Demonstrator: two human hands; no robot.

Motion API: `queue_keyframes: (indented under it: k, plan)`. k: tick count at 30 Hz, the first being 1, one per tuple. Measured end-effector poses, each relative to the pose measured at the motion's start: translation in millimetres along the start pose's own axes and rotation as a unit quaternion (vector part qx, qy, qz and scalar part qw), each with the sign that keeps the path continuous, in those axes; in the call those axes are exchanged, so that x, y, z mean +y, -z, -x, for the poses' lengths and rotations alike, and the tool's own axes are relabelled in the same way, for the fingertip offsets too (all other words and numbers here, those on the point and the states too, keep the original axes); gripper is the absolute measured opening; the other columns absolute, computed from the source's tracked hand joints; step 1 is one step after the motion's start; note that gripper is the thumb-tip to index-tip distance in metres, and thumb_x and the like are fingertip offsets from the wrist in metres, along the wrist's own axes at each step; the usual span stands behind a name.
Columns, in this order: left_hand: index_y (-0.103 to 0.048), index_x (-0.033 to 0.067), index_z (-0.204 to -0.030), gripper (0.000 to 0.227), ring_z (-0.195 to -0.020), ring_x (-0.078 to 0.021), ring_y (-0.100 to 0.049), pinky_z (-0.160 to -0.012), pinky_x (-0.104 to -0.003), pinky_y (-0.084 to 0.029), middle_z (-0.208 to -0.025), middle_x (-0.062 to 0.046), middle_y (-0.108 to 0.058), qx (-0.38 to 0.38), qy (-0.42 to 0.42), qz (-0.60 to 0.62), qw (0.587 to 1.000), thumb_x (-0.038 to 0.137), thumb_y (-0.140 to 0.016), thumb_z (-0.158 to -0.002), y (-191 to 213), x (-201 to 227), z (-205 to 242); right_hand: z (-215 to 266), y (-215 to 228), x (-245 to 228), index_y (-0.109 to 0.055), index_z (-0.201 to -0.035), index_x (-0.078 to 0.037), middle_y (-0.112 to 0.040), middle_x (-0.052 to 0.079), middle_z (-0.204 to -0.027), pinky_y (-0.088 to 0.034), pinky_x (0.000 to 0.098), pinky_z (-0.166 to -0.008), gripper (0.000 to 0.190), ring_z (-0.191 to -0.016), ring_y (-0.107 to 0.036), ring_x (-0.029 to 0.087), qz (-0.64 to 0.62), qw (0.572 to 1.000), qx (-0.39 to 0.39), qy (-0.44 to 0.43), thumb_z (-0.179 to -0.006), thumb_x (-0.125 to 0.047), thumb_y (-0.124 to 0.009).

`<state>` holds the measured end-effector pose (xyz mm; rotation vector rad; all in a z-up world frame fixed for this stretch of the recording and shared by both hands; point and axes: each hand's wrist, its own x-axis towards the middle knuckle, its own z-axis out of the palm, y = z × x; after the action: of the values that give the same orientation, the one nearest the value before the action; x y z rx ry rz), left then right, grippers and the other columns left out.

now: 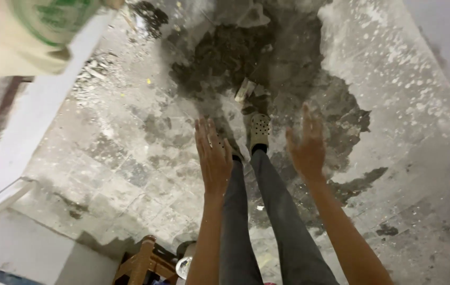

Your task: The person holds a black bag and uses their hands to pat and wipe white dust off its surface.

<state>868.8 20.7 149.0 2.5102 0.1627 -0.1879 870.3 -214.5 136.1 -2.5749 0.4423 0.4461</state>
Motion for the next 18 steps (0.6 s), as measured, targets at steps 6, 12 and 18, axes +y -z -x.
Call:
queue_keyframes:
  k: [6, 12, 18]
  plan:
    - [-0.025, 0.0057, -0.164, 0.062, -0.159, -0.0377, -0.023, -0.131, -0.052, -0.027, -0.170, -0.020, -0.023, -0.032, -0.020, -0.033, 0.999, 0.017, -0.050, -0.109, -87, -73, -32, -53, -118, 35, -0.026, -0.165, -0.015, -0.046, 0.027, -0.152, -0.055, 0.0512, -0.098, 0.082, -0.137, -0.049, 0.045, 0.034, 0.999, 0.025, 0.005, -0.102, -0.043, -0.070]
    - [-0.018, 0.0056, -0.165, 0.068, -0.160, -0.0375, -0.019, -0.132, -0.052, -0.025, -0.172, -0.019, -0.018, -0.070, -0.038, -0.047, 0.996, 0.017, -0.050, -0.107, -176, -144, -50, -116, -256, 85, -0.023, -0.166, -0.013, -0.043, 0.025, -0.156, -0.042, 0.0647, -0.108, 0.091, -0.139, -0.045, 0.051, 0.111, 0.989, 0.062, 0.073, -0.101, -0.054, -0.072]
    - [-0.015, 0.0086, -0.167, 0.070, -0.161, -0.0375, -0.019, -0.132, -0.054, -0.023, -0.173, -0.018, -0.016, -0.099, -0.035, -0.069, 0.992, 0.016, -0.051, -0.108, -249, -205, -50, -151, -362, 103, -0.018, -0.163, -0.011, -0.035, 0.028, -0.158, -0.046, 0.0599, -0.104, 0.098, -0.139, -0.042, 0.053, -0.049, 0.989, -0.068, -0.123, -0.095, -0.053, -0.074]
